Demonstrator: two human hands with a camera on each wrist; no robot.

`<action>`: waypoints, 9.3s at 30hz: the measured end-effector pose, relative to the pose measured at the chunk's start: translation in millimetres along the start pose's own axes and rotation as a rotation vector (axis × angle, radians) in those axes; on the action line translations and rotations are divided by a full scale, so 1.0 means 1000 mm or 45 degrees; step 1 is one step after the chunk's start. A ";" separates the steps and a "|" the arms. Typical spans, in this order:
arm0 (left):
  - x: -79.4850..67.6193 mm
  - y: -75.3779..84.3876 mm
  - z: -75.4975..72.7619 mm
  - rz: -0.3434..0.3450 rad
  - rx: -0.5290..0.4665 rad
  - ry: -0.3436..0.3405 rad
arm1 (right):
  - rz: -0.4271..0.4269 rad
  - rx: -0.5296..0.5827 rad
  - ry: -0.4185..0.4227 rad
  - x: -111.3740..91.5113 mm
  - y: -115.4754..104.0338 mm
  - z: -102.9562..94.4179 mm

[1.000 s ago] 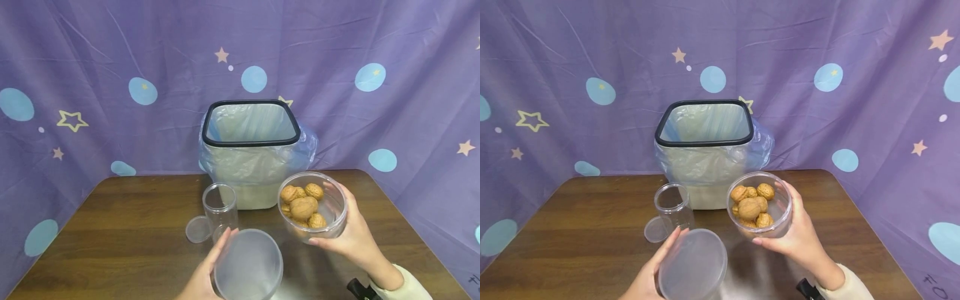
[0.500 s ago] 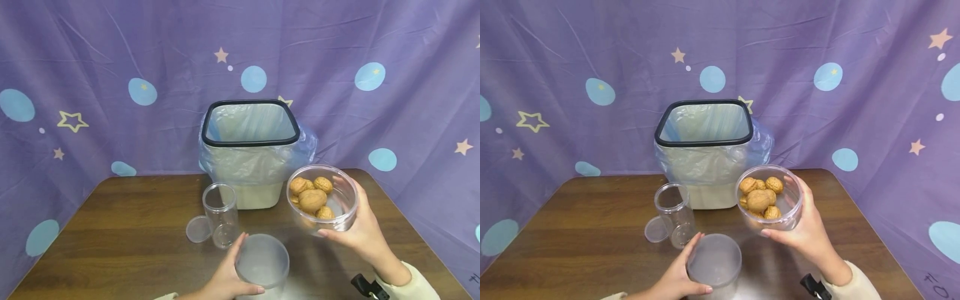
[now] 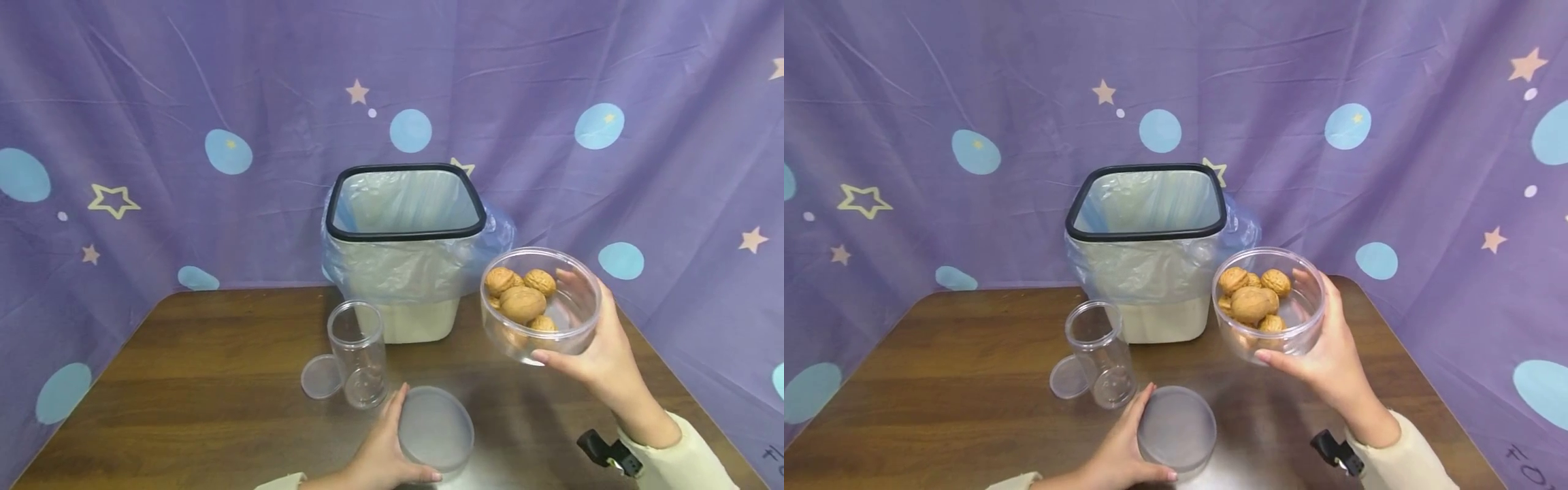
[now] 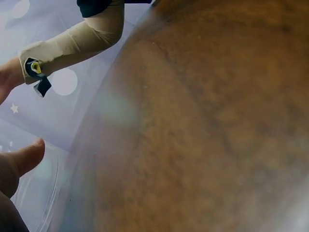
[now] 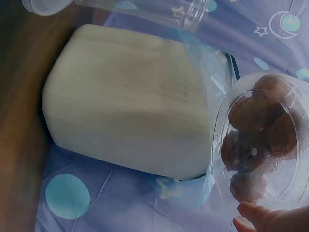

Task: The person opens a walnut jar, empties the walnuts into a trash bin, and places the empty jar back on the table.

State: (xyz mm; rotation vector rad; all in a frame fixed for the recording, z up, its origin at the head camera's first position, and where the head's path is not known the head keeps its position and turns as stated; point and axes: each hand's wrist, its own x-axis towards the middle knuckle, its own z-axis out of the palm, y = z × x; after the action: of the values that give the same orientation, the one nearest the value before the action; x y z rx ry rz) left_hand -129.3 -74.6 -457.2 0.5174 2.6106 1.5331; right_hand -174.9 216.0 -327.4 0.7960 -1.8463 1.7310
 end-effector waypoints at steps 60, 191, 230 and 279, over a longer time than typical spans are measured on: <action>0.131 0.111 -0.228 0.325 -0.196 0.349 | 0.019 -0.882 -0.042 0.172 -0.006 -0.014; 0.176 0.092 -0.227 0.143 -0.304 0.187 | -0.718 -1.330 -0.786 0.235 -0.023 0.016; 0.180 0.096 -0.222 0.158 -0.351 0.199 | -0.693 -1.432 -0.719 0.239 -0.021 0.014; 0.179 0.094 -0.223 0.150 -0.350 0.229 | -0.610 -1.346 -0.677 0.243 -0.017 0.011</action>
State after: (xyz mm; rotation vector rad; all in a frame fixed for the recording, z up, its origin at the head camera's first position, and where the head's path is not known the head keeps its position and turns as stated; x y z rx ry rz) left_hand -324.6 -161.6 -246.0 0.5390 2.4679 2.0243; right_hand -336.1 183.3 -146.9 1.1150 -2.2423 0.1296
